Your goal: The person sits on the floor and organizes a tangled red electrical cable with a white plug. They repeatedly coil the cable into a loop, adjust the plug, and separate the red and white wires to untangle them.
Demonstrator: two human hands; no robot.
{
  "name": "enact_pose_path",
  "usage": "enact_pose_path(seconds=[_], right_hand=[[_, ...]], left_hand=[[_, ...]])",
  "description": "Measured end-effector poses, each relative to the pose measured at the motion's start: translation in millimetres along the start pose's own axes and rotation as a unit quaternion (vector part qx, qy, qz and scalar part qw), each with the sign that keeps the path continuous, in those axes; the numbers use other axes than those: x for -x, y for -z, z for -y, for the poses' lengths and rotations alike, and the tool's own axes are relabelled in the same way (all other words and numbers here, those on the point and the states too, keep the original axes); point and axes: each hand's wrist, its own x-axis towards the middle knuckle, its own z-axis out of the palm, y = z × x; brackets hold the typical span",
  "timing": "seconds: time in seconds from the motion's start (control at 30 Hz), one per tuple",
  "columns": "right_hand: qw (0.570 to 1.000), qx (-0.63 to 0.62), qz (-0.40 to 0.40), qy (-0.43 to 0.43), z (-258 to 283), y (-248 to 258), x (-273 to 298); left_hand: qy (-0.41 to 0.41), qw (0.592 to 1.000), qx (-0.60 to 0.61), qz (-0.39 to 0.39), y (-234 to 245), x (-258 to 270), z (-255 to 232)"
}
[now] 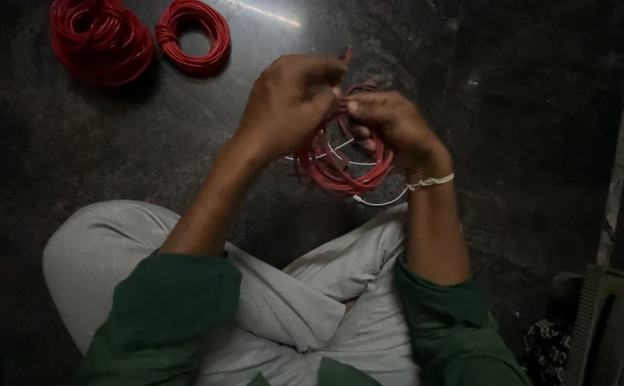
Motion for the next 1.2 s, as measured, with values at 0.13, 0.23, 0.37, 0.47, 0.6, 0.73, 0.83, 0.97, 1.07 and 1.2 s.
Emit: enact_pose_path(seconds=[0.13, 0.23, 0.37, 0.47, 0.6, 0.73, 0.83, 0.97, 1.07, 1.2], right_hand=[[1.0, 0.006, 0.025, -0.011, -6, -7, -2], [0.999, 0.006, 0.038, -0.006, -7, -7, -3], [0.994, 0.077, 0.07, 0.029, -9, -2, -1], [0.987, 0.116, 0.102, 0.054, -11, 0, -1], [0.98, 0.119, 0.138, 0.083, -13, -3, 0], [0.98, 0.149, 0.121, 0.059, -9, -6, 3], [0.982, 0.135, 0.11, 0.074, -5, -8, 3], [0.988, 0.123, 0.065, 0.06, 0, -3, 7], [0.993, 0.087, 0.061, 0.059, 3, 1, 9], [0.99, 0.093, 0.054, 0.096, 5, 9, 12]], left_hand=[[0.039, 0.997, -0.031, 0.059, 6, 4, -10], [0.072, 0.993, -0.018, 0.087, 14, 7, -15], [0.05, 0.991, -0.035, 0.119, 14, 10, -22], [0.076, 0.984, -0.046, 0.155, 19, 11, -25], [0.076, 0.983, -0.061, 0.158, 25, 13, -30], [0.064, 0.98, -0.117, 0.145, 20, 16, -35], [0.052, 0.984, -0.108, 0.132, 19, 17, -36], [0.044, 0.987, -0.081, 0.128, 26, 20, -33], [-0.01, 0.989, -0.085, 0.118, 29, 20, -31], [0.044, 0.988, -0.009, 0.148, 36, 22, -28]])
